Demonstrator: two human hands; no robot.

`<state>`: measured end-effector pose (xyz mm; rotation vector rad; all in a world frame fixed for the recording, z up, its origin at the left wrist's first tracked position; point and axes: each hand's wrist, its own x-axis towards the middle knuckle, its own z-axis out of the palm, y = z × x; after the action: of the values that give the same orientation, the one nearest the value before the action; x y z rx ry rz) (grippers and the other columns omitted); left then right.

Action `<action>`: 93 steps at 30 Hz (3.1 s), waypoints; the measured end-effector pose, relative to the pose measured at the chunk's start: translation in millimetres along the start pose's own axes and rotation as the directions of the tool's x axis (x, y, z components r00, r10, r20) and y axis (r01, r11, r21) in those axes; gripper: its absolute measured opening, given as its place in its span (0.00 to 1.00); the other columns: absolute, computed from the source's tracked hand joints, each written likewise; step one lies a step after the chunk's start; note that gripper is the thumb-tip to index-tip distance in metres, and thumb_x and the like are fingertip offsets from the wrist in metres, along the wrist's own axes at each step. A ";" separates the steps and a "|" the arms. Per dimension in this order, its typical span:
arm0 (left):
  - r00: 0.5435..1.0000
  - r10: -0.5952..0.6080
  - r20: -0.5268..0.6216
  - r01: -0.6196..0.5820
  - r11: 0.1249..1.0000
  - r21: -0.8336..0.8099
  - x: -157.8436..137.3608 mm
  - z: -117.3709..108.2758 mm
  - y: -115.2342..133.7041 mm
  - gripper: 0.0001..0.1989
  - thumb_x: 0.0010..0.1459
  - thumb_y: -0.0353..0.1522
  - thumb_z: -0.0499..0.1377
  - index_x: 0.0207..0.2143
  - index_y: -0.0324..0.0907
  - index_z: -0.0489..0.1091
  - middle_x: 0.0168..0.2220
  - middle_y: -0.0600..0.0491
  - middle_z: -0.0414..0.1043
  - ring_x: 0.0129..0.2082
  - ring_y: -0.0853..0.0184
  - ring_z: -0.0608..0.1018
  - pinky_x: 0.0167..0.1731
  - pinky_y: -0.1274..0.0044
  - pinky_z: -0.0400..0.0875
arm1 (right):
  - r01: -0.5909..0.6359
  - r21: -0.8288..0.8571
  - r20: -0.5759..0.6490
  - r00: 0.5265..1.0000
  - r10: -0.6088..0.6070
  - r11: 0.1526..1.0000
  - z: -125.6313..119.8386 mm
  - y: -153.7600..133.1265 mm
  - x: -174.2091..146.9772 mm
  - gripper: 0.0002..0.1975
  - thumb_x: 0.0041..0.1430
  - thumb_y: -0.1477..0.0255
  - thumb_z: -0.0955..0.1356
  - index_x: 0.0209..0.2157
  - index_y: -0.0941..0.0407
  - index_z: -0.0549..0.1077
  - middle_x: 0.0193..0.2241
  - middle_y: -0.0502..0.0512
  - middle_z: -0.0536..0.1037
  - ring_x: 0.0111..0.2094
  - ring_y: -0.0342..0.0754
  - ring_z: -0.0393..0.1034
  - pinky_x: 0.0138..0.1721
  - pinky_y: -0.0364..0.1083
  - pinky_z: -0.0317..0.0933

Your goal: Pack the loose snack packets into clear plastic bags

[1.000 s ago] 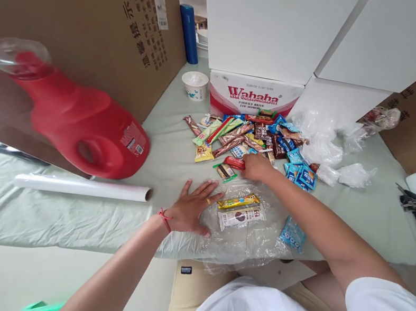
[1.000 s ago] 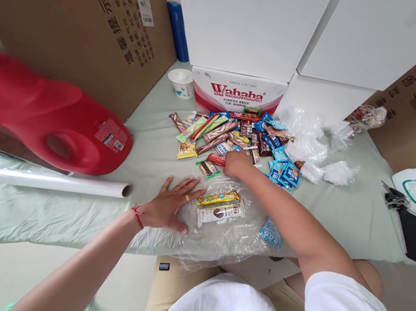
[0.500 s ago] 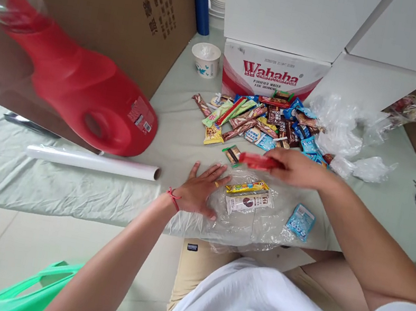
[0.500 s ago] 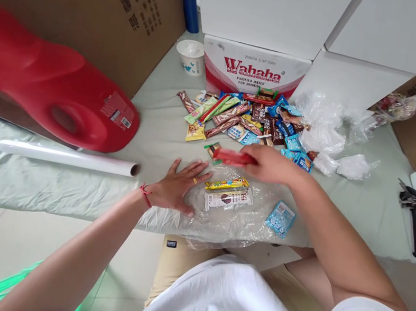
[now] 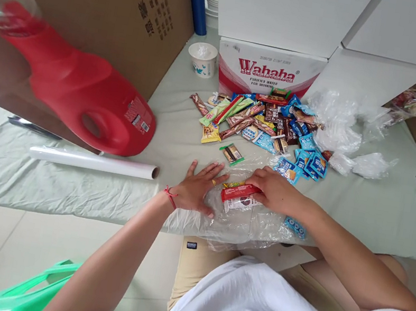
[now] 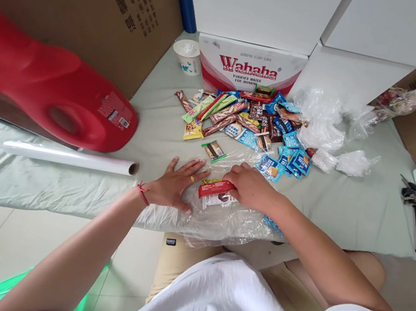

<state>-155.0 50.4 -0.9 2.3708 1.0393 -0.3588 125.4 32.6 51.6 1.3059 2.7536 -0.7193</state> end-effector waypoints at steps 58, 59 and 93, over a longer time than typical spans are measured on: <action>0.250 -0.011 -0.968 -0.018 1.000 -0.016 -60.3 60.7 123.6 0.13 0.63 0.29 0.56 0.48 0.52 0.73 0.42 0.50 0.79 0.46 0.58 0.81 0.48 0.62 0.72 | -0.320 0.081 -0.049 0.945 0.324 0.944 -10.5 53.7 11.3 0.12 0.66 0.71 0.66 0.45 0.57 0.80 0.36 0.55 0.81 0.35 0.48 0.72 0.36 0.44 0.57; 0.394 0.033 -0.918 -0.045 0.999 0.017 -53.7 58.0 128.3 0.18 0.64 0.29 0.54 0.53 0.53 0.73 0.47 0.49 0.80 0.51 0.57 0.80 0.51 0.62 0.70 | -0.327 0.025 -0.069 0.942 0.328 0.945 -13.8 53.4 12.7 0.12 0.66 0.70 0.66 0.45 0.57 0.80 0.38 0.57 0.81 0.38 0.50 0.72 0.38 0.45 0.58; 0.458 -0.394 -0.797 -0.219 0.819 -0.531 -14.9 69.3 77.4 0.11 0.67 0.33 0.56 0.39 0.44 0.80 0.31 0.52 0.78 0.32 0.65 0.77 0.38 0.72 0.70 | 0.392 -0.131 0.064 0.920 -0.387 0.910 24.5 9.6 -18.4 0.29 0.69 0.80 0.63 0.69 0.51 0.66 0.44 0.61 0.81 0.43 0.54 0.65 0.45 0.51 0.61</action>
<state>-109.7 -41.3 -24.4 1.8170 1.4337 1.2081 140.0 14.4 29.6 0.7129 3.0029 -0.5351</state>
